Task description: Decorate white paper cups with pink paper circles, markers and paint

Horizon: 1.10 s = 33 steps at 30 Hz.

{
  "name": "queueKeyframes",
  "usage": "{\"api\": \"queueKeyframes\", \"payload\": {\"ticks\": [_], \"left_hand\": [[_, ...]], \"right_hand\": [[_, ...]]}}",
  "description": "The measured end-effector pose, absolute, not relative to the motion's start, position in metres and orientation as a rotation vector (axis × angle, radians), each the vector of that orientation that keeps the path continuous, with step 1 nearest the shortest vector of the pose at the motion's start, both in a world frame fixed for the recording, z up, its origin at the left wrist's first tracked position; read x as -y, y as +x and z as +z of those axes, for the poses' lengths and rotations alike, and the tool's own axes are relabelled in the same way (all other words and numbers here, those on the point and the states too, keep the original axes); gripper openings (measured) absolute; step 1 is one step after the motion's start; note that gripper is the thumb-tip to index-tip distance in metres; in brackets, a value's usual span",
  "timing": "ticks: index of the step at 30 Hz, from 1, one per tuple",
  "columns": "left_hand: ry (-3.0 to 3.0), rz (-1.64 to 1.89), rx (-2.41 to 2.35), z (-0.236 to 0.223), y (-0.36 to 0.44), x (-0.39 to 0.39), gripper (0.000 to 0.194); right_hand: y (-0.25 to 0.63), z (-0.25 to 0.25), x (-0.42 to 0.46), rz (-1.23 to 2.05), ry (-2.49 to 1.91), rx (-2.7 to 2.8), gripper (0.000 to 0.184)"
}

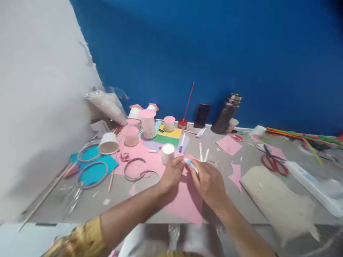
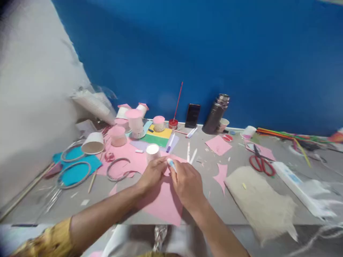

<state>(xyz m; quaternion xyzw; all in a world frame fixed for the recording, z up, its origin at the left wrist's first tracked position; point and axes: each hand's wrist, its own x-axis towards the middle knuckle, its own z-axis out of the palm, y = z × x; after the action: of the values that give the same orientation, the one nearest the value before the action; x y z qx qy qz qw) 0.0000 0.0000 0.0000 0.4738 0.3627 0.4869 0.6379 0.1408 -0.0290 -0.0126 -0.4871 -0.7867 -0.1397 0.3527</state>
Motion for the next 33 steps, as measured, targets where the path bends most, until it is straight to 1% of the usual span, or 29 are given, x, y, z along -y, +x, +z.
{"api": "queueKeyframes", "payload": {"ticks": [4, 7, 9, 13, 15, 17, 21, 23, 25, 28, 30, 33], "left_hand": [[1.073, 1.159, -0.818, -0.006, 0.004, 0.002, 0.013], [0.940, 1.148, -0.775, -0.007, 0.005, 0.001, 0.011], [0.766, 1.134, -0.689, -0.007, 0.004, -0.001, 0.017], [0.472, 1.066, -0.589, -0.004, 0.001, -0.008, 0.039], [0.404, 1.004, -0.591, -0.003, 0.000, -0.010, 0.045], [0.393, 0.949, -0.589, -0.003, 0.000, -0.012, 0.042], [0.497, 0.934, -0.563, -0.004, 0.002, -0.011, 0.016], [0.566, 0.971, -0.602, -0.007, 0.003, -0.011, 0.011], [0.624, 1.021, -0.688, -0.011, 0.003, -0.011, 0.013], [0.703, 1.100, -0.819, -0.016, 0.003, -0.010, 0.025], [0.747, 1.137, -0.851, -0.017, 0.002, -0.009, 0.033], [0.749, 1.161, -0.840, -0.017, 0.001, -0.008, 0.035]], "right_hand": [[0.143, -0.016, 0.027, -0.411, -1.339, 1.980, 0.021], [0.147, -0.014, 0.026, -0.377, -1.349, 1.990, 0.021], [0.151, -0.010, 0.026, -0.318, -1.319, 2.022, 0.021], [0.159, -0.001, 0.028, -0.182, -1.206, 2.137, 0.021], [0.160, 0.002, 0.029, -0.156, -1.156, 2.181, 0.021], [0.160, 0.004, 0.030, -0.173, -1.132, 2.197, 0.021], [0.156, 0.002, 0.034, -0.293, -1.161, 2.192, 0.021], [0.153, 0.000, 0.036, -0.360, -1.196, 2.174, 0.020], [0.149, -0.002, 0.037, -0.407, -1.235, 2.145, 0.020], [0.145, -0.006, 0.038, -0.443, -1.294, 2.082, 0.022], [0.143, -0.008, 0.037, -0.451, -1.308, 2.047, 0.020], [0.145, -0.011, 0.036, -0.380, -1.268, 2.024, 0.018]]}}
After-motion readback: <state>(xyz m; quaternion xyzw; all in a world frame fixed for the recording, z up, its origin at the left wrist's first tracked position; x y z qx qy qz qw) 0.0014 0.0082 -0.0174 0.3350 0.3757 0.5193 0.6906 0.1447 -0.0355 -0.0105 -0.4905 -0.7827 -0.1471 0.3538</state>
